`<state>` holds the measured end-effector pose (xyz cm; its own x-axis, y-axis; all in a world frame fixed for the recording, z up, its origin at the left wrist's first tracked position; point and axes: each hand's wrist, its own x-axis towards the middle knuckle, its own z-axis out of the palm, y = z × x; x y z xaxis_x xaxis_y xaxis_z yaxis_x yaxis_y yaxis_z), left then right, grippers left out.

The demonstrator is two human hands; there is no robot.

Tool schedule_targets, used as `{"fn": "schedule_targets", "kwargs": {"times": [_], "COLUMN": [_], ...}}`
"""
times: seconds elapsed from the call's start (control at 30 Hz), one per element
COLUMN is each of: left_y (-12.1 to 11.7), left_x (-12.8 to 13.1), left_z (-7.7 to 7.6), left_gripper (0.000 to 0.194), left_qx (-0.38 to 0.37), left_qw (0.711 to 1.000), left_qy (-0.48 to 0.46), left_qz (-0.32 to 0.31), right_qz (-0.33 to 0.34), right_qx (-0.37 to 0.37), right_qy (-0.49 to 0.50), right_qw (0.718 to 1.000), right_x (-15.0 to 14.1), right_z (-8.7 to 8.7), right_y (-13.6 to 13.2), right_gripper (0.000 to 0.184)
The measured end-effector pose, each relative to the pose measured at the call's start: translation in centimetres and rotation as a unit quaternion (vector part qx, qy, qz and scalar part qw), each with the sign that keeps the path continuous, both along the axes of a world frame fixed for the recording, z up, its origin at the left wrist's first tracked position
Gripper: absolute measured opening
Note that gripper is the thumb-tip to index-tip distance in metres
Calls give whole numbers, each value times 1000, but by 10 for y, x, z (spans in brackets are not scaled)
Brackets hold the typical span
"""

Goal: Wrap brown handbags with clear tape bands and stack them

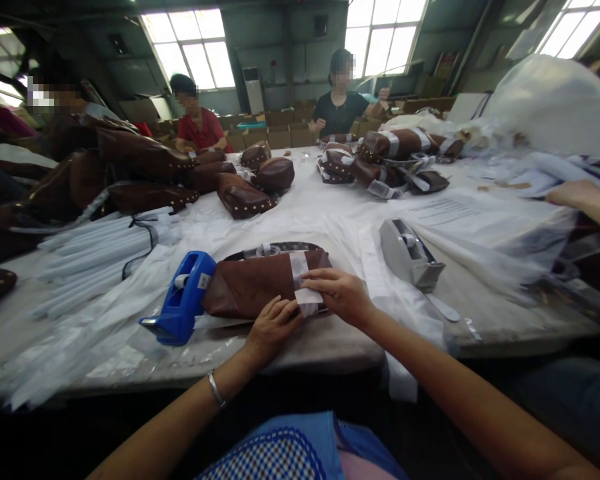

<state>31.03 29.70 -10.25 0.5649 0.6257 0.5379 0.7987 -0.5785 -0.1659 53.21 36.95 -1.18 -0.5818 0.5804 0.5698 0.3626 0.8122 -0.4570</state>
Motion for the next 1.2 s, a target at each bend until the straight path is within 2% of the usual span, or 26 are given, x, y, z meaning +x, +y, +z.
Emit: {"fn": "schedule_targets", "kwargs": {"times": [0.3, 0.5, 0.67, 0.8, 1.03, 1.2], "left_y": [0, -1, -2, -2, -3, -4], "left_x": [-10, -8, -4, -2, 0, 3], "left_z": [0, 0, 6, 6, 9, 13], "left_gripper": [33, 33, 28, 29, 30, 47], "left_qx": [31, -3, 4, 10, 3, 1], "left_qw": [998, 998, 996, 996, 998, 1000], "left_qy": [-38, -53, -83, -86, -62, -21], "left_qz": [-46, -36, -32, -26, -16, 6], "right_qz": [5, 25, -4, -49, -97, -127], "right_qx": [-7, 17, 7, -9, -67, -82], "right_qy": [62, 102, 91, 80, 40, 25], "right_qw": [998, 994, 996, 996, 992, 988], "right_x": [-6, -15, -26, -35, -36, -40], "right_z": [-10, -14, -24, -38, -45, -45], "right_y": [11, 23, 41, 60, 72, 76], "right_gripper": [29, 26, 20, 7, 13, 12]}}
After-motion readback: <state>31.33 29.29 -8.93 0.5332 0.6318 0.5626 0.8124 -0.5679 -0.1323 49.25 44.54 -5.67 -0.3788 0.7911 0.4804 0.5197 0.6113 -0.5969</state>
